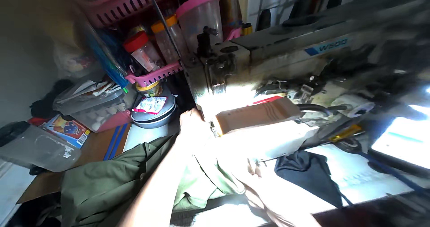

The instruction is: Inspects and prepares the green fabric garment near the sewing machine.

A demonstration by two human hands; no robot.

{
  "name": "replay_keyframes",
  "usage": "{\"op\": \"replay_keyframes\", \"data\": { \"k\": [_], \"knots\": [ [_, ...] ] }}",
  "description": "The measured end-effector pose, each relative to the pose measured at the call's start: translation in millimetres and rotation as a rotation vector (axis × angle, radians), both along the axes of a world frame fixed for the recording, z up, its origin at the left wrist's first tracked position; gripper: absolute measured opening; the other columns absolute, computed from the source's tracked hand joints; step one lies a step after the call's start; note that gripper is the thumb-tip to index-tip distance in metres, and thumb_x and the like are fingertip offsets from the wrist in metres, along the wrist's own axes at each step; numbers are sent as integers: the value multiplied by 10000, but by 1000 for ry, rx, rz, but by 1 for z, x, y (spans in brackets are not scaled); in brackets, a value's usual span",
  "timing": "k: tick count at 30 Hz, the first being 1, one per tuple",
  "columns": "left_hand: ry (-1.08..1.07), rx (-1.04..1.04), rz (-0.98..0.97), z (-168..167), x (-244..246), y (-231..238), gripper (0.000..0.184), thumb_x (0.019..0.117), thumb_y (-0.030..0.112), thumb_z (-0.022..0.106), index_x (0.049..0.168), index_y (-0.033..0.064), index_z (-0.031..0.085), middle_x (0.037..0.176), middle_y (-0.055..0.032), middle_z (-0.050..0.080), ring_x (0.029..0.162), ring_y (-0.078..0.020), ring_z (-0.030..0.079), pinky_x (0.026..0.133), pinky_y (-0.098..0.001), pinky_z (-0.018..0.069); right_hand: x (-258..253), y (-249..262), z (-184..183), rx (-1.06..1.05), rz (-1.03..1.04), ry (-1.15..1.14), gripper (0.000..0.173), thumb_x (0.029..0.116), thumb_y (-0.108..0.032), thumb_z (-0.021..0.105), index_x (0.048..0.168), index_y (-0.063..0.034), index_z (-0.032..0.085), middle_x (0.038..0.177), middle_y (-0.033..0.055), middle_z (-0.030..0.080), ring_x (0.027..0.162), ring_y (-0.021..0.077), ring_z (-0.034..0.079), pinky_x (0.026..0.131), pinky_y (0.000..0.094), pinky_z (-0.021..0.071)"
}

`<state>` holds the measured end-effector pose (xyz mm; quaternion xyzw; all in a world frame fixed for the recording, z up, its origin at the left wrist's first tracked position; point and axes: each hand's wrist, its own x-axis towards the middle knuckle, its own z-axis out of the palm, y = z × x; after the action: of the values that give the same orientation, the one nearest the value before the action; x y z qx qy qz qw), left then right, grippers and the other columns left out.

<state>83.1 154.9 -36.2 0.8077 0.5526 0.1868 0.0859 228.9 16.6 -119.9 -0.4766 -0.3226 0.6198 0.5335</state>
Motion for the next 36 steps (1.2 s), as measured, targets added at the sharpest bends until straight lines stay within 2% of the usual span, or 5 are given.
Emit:
{"op": "replay_keyframes", "data": {
  "k": [7, 14, 21, 26, 36],
  "knots": [
    [72, 206, 36, -6, -19, -14, 266, 1000, 204, 616, 1229, 78, 662, 1328, -163, 595, 1204, -395, 583, 895, -596, 521, 6, -23, 10, 4, 7, 48, 71, 964, -145, 662, 941, -117, 601, 584, -42, 555, 426, 29, 472, 419, 173, 430],
    [32, 268, -428, -17, -84, -100, 459, 1019, 533, 510, 810, 190, 733, 1079, -25, 731, 1137, -208, 655, 1105, -631, 335, 27, -9, 35, 251, 108, -512, 180, 987, -358, 606, 920, -197, 647, 627, -130, 536, 487, -25, 494, 451, 158, 428],
    [-375, 150, -515, 62, -84, -137, 494, 1037, 547, 449, 899, 99, 605, 779, 19, 586, 734, 5, 564, 677, -178, 474, 10, 10, 77, 659, 368, -784, 201, 975, -221, 608, 1045, -86, 739, 873, -20, 695, 784, 8, 626, 722, 239, 533],
    [257, 325, -90, 19, -85, -81, 367, 904, 370, 715, 1186, 136, 748, 1188, -111, 719, 1170, -342, 648, 1095, -721, 310, 24, 26, 89, 602, -18, -427, 42, 950, -120, 678, 925, -107, 708, 656, -60, 587, 479, -8, 454, 439, 137, 398],
    [90, 118, -138, 1, -31, -60, 551, 896, 569, 650, 1338, 240, 668, 1368, -26, 619, 1311, -262, 538, 1051, -645, 391, 54, 71, 47, 524, 41, 261, 186, 1059, -192, 487, 1049, -94, 646, 715, 13, 581, 537, 49, 521, 467, 203, 462]
  ]
}}
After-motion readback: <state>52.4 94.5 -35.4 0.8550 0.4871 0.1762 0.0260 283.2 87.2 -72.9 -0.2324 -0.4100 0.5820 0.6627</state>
